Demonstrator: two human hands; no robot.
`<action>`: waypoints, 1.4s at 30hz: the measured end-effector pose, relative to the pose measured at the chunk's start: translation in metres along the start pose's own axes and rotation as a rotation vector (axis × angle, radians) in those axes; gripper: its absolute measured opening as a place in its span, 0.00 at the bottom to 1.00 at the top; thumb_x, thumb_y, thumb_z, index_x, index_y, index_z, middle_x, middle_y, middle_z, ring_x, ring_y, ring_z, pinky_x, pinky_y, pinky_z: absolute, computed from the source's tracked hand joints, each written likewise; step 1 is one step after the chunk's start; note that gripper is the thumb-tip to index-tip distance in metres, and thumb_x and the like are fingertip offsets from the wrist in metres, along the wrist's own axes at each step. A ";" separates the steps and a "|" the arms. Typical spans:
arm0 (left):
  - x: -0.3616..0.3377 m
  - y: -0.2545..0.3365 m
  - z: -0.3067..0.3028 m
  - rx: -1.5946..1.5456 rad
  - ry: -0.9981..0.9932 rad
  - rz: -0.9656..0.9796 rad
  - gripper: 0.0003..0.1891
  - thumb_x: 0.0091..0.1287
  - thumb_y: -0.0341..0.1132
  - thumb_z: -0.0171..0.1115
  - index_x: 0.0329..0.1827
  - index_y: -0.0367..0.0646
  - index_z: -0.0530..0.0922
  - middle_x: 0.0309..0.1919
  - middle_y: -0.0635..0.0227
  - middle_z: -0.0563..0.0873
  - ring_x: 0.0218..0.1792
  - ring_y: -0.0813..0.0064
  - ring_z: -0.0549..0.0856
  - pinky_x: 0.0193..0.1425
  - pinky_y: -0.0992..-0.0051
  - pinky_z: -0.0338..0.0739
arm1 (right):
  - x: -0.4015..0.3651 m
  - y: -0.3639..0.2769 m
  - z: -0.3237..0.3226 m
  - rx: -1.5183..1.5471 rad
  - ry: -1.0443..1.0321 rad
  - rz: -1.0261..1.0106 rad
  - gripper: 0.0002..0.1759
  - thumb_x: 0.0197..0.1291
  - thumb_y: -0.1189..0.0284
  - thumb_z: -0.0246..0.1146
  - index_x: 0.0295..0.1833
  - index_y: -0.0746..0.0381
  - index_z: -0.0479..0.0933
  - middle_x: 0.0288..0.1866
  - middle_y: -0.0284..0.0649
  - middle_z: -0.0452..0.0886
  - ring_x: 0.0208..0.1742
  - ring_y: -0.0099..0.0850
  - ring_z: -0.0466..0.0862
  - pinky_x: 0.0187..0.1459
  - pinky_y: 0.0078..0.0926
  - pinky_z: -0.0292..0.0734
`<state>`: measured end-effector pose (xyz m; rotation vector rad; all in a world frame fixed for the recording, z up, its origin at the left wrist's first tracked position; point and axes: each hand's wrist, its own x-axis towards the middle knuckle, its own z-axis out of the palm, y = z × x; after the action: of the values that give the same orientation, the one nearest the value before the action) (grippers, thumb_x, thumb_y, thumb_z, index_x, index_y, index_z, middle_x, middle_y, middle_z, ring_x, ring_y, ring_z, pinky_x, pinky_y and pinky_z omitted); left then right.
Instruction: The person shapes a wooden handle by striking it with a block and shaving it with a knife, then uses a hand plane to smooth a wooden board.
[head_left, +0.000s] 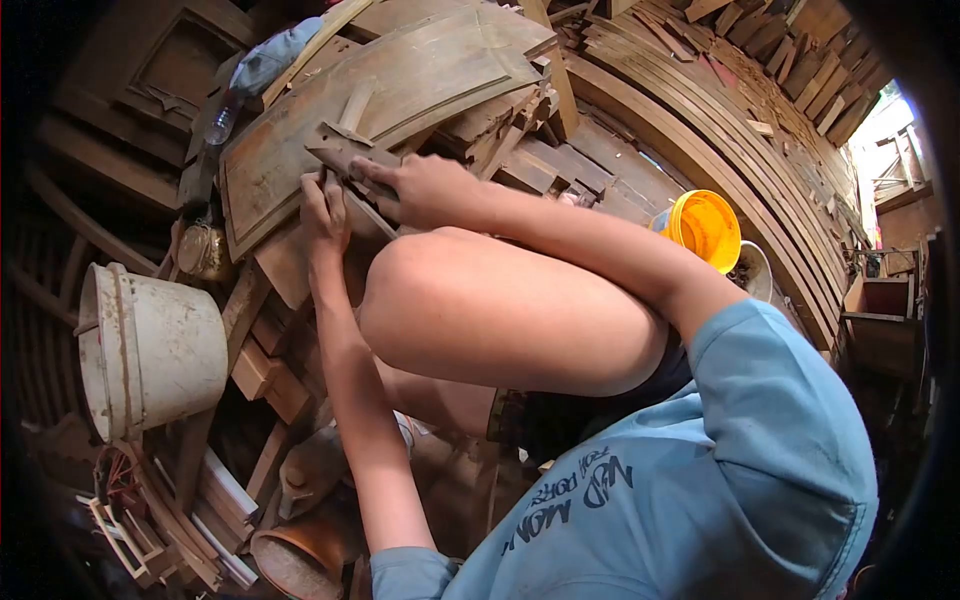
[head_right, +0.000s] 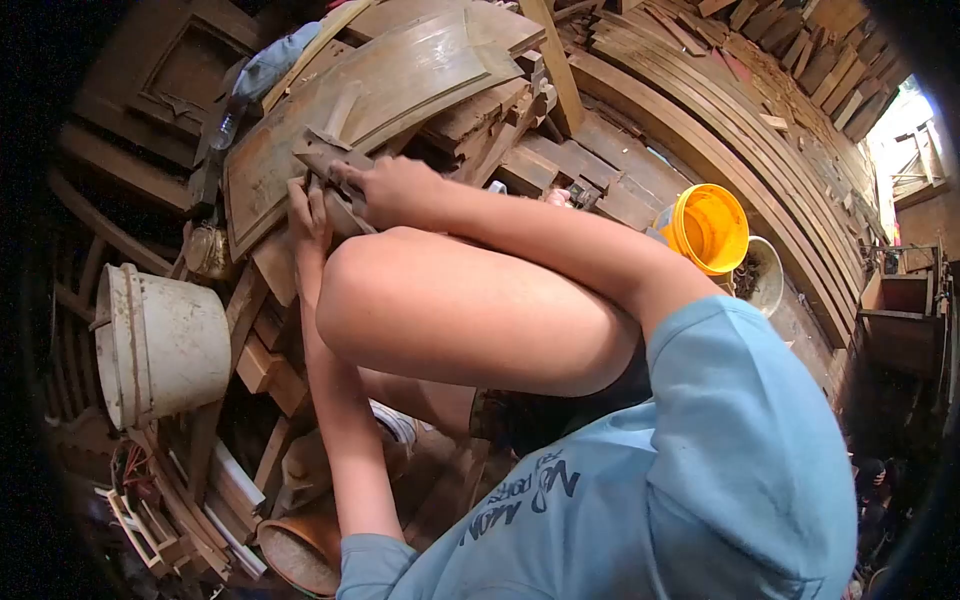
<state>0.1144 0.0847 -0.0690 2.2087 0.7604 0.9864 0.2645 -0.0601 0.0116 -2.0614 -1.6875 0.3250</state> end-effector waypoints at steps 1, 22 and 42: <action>-0.003 0.004 0.000 -0.003 0.005 -0.021 0.19 0.74 0.45 0.46 0.49 0.33 0.68 0.39 0.38 0.79 0.43 0.39 0.80 0.46 0.56 0.73 | 0.015 0.008 -0.002 0.023 -0.022 0.037 0.32 0.63 0.60 0.52 0.75 0.43 0.59 0.48 0.60 0.81 0.41 0.50 0.86 0.42 0.49 0.82; -0.003 0.015 0.001 -0.007 0.022 -0.005 0.18 0.73 0.44 0.46 0.48 0.33 0.68 0.40 0.35 0.79 0.45 0.36 0.79 0.46 0.55 0.73 | 0.084 0.037 -0.007 0.057 -0.125 0.197 0.34 0.63 0.64 0.50 0.76 0.42 0.56 0.81 0.37 0.48 0.48 0.49 0.85 0.45 0.45 0.82; 0.001 0.010 0.001 0.061 0.018 0.006 0.19 0.73 0.44 0.46 0.50 0.33 0.68 0.43 0.33 0.79 0.47 0.34 0.78 0.48 0.52 0.73 | 0.059 0.026 -0.004 0.101 0.088 0.005 0.38 0.59 0.63 0.57 0.76 0.40 0.55 0.47 0.53 0.84 0.41 0.54 0.85 0.43 0.50 0.81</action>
<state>0.1180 0.0783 -0.0614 2.2579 0.8029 0.9995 0.3015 -0.0076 0.0085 -1.9775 -1.5826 0.3102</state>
